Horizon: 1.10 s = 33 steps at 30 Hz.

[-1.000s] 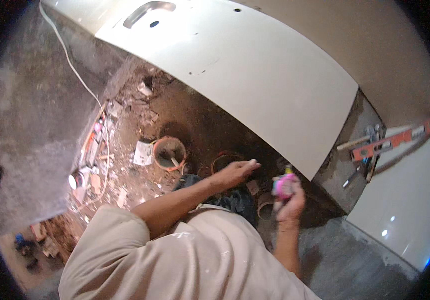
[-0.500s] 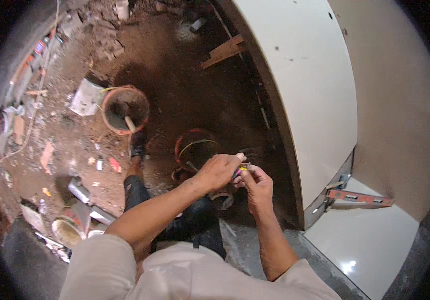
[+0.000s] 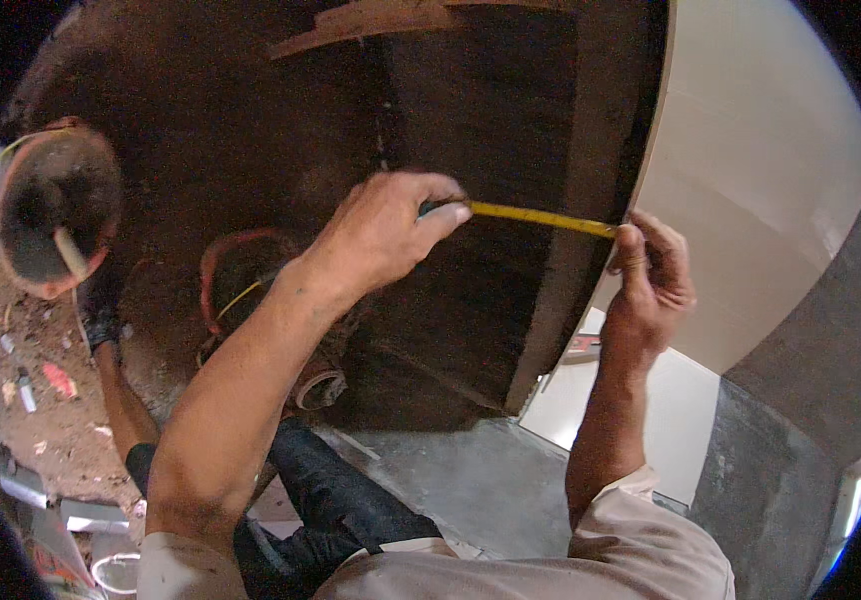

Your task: The person installs a large white ceramic tile onto a countertop surface, using a rubber mallet to tap it into place and a spirit level to verify alignment. The person also uses a tape measure to check dimensions during the process.

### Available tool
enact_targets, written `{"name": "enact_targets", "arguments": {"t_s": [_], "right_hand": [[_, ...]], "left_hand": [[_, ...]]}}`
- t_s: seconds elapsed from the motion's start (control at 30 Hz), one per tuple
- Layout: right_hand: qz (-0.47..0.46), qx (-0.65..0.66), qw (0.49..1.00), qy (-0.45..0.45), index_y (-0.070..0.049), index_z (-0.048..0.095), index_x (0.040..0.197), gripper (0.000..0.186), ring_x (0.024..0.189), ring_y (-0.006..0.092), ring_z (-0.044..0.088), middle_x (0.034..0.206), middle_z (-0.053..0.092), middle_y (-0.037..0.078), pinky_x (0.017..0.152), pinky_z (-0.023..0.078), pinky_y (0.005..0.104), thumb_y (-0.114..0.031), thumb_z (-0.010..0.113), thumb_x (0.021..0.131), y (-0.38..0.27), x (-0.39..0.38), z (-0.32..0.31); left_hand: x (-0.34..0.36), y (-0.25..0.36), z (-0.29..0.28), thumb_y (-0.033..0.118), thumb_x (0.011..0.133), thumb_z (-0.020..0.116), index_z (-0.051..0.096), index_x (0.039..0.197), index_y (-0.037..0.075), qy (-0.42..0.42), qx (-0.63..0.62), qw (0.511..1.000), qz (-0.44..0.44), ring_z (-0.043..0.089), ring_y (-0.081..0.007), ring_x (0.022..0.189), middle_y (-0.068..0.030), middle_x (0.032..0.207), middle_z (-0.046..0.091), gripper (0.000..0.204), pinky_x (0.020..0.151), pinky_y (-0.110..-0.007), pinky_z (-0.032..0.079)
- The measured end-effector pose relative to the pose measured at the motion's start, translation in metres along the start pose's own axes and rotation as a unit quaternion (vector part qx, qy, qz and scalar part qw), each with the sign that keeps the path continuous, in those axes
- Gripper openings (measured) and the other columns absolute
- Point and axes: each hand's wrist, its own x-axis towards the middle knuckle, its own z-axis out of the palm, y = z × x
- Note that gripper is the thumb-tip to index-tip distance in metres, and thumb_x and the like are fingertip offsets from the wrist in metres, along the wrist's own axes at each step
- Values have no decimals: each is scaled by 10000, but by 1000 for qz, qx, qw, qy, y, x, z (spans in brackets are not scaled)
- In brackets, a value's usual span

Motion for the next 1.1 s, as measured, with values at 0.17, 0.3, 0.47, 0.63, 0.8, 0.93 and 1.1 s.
{"name": "enact_targets", "arguments": {"t_s": [0.17,0.3,0.47,0.63,0.8,0.93,1.1], "right_hand": [[-72,-11,997,40,22,726,1127,199,812,117,677,971,740,87,691,554,250,-46,788,951,-6,34,-5],[-63,-72,995,29,30,724,1110,190,828,131,693,975,746,96,716,569,256,-42,790,947,-2,49,0],[-73,-75,993,45,24,743,1105,198,805,124,688,935,751,96,686,552,253,-67,802,939,4,58,8],[-106,-64,991,47,16,745,1097,199,768,102,660,918,746,70,664,517,234,-76,812,934,5,75,15],[-112,-75,990,39,18,723,1040,148,848,132,693,959,742,81,767,569,261,-17,806,923,5,78,21],[-138,-64,987,49,13,713,997,135,837,135,684,948,738,90,765,555,263,-17,814,914,15,77,22],[-137,-17,989,52,17,682,1006,150,840,153,692,959,737,109,787,567,277,-28,802,927,12,79,37]], "left_hand": [[49,6,23,395,990,688,762,1187,41,38,-50,998,15,720,-375,1103,-209,1120,765,411,969,-420,551],[71,4,15,437,985,698,768,1177,66,26,-8,999,24,718,-390,1089,-198,1122,765,423,962,-425,553],[89,-6,17,462,991,694,772,1142,72,-3,-36,999,31,722,-379,1038,-192,1086,765,426,922,-446,557],[103,-10,18,483,998,679,774,1119,74,69,-25,994,86,723,-364,1042,-178,1038,767,437,923,-450,555],[117,-18,6,502,1002,663,770,1118,52,57,4,993,108,712,-382,1086,-182,1052,766,477,965,-463,545],[127,-22,18,509,1016,632,765,1091,32,97,8,978,183,710,-405,1044,-199,1034,761,500,928,-490,548],[135,-6,13,501,1008,608,786,1093,91,66,13,982,177,728,-400,1044,-172,1090,767,455,919,-530,573]]}}
